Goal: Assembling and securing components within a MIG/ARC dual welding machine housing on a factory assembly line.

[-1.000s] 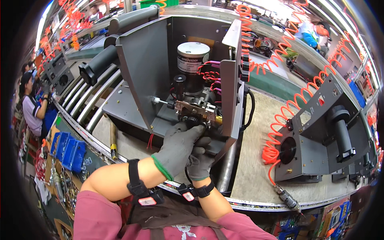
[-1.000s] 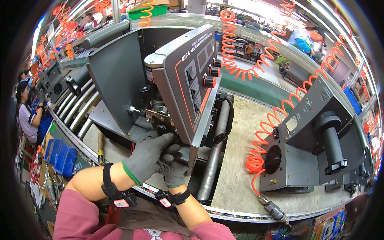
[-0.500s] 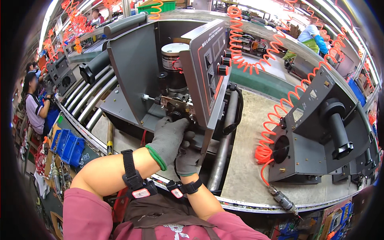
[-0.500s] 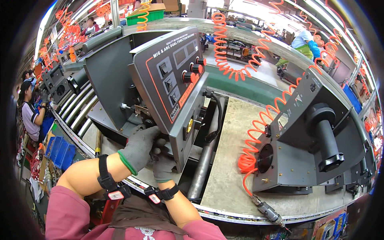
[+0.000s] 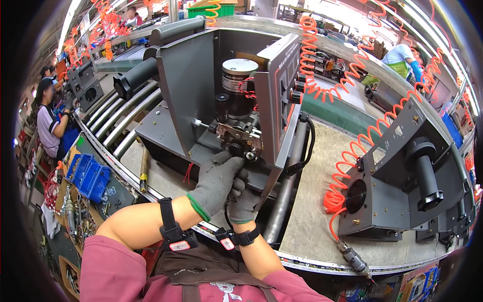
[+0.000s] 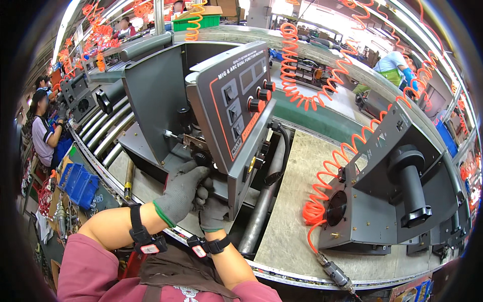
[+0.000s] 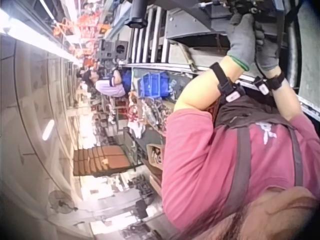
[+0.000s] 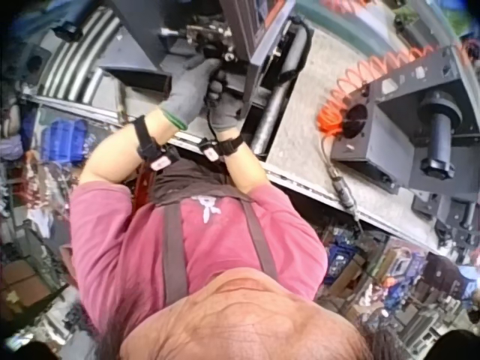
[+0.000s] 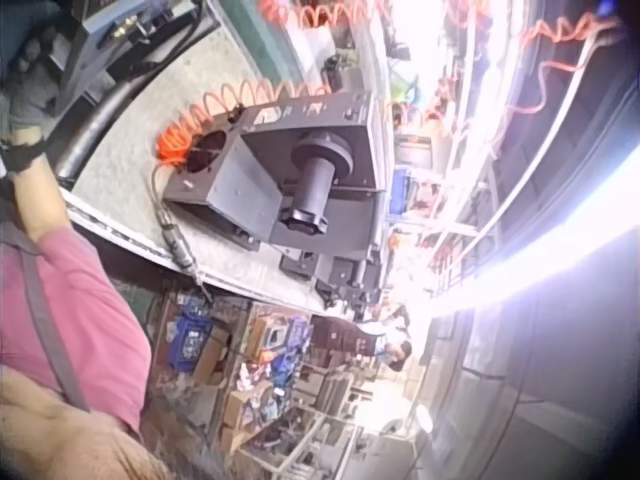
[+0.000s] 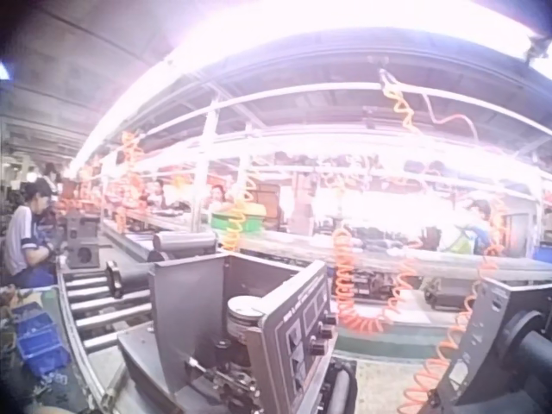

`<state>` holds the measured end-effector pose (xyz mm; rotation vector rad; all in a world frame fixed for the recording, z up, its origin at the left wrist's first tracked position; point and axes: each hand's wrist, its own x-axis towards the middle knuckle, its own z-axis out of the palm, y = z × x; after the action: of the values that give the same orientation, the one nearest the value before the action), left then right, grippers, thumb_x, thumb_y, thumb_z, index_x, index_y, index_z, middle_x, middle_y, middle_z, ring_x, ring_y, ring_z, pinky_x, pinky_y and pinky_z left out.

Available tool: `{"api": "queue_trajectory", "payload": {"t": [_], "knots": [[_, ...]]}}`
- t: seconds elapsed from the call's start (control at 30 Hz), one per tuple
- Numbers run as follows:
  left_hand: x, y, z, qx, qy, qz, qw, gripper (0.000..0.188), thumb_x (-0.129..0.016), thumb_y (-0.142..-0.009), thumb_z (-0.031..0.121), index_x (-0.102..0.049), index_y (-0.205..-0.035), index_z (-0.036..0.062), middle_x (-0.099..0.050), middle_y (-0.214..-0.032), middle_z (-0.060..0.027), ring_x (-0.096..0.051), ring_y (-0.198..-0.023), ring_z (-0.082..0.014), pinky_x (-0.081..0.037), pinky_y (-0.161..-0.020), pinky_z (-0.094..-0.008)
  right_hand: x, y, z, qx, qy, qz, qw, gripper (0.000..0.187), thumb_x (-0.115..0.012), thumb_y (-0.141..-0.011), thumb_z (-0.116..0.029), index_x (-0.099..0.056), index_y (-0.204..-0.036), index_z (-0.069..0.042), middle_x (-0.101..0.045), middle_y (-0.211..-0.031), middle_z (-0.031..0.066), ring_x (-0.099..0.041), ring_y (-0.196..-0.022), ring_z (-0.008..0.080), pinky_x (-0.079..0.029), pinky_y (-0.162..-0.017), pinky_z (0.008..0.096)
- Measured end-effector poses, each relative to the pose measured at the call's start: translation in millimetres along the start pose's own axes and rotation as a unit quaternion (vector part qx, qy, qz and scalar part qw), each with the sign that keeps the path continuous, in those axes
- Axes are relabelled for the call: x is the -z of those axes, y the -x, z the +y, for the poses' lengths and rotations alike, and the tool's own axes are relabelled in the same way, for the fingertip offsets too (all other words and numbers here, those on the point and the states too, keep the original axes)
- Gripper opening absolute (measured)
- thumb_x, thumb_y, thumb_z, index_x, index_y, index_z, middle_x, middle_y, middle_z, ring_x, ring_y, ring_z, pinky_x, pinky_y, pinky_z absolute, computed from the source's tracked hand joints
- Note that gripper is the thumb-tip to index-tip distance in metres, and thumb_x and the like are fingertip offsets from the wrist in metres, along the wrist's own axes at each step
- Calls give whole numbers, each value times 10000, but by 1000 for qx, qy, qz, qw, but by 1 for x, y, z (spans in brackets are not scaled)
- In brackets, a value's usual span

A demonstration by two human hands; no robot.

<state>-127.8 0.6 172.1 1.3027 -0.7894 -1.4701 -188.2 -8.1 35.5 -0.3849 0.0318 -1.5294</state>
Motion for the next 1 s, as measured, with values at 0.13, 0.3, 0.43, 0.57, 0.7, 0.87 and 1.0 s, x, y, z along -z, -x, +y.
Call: {"api": "queue_trajectory", "payload": {"t": [0.13, 0.3, 0.43, 0.57, 0.7, 0.87, 1.0], "knots": [[8, 0, 0, -3, -21, -31, 999, 135, -533, -881, 173, -532, -799, 64, -570, -650, -38, -502, -432, -81, -410, -376, -219, 5, 1, 3, 7, 55, 7, 998, 420, -388, -900, -423, -450, -1178, -115, -520, -959, 8, -507, -722, 60, -400, -494, 166], [20, 7, 2, -4, -45, -60, 997, 155, -546, -884, 185, -582, -925, 39, -581, -671, -30, -520, -476, -68, -427, -418, -212, 0, 4, -5, -64, 144, 79, 984, 369, -374, -905, -421, -514, -1084, -131, -522, -809, 8, -492, -650, 62, -367, -457, 180], [65, 35, 14, -72, -91, -95, 989, 325, -570, -884, 196, -581, -1163, 30, -610, -759, -30, -542, -578, -52, -443, -509, -198, 35, -8, 25, 192, 385, 223, 875, 328, -388, -938, -285, -511, -1139, -57, -582, -993, 96, -590, -849, 185, -502, -719, 259], [144, 15, 40, -231, -233, -20, 944, 306, -597, -861, 213, -623, -1067, -11, -649, -898, -88, -613, -755, -126, -491, -678, -246, 88, -4, 26, 330, 770, 126, 531, 440, -426, -940, -241, -365, -1333, -53, -461, -1318, 70, -461, -1174, 206, -361, -1022, 358], [212, -41, 82, -325, -496, 121, 796, 420, -633, -774, 282, -615, -1101, 19, -660, -1000, -145, -642, -915, -246, -479, -830, -321, 84, -4, 17, 339, 669, 127, 649, 461, -366, -960, -311, -328, -1360, -85, -443, -1343, 59, -467, -1168, 229, -350, -1028, 377], [236, -97, 101, -315, -576, 125, 744, 471, -658, -762, 254, -579, -1183, 57, -645, -999, -133, -624, -904, -245, -478, -821, -330, 94, -5, 33, 294, 527, 135, 786, 415, -373, -961, -294, -358, -1321, -87, -464, -1287, 51, -481, -1124, 210, -366, -1005, 356], [224, -117, 111, -324, -608, 104, 717, 445, -667, -773, 241, -600, -1154, 23, -653, -951, -156, -631, -840, -206, -490, -746, -310, 110, -1, 22, 278, 377, 152, 870, 371, -380, -962, -276, -388, -1282, -89, -486, -1230, 43, -496, -1081, 192, -382, -983, 335]]}}
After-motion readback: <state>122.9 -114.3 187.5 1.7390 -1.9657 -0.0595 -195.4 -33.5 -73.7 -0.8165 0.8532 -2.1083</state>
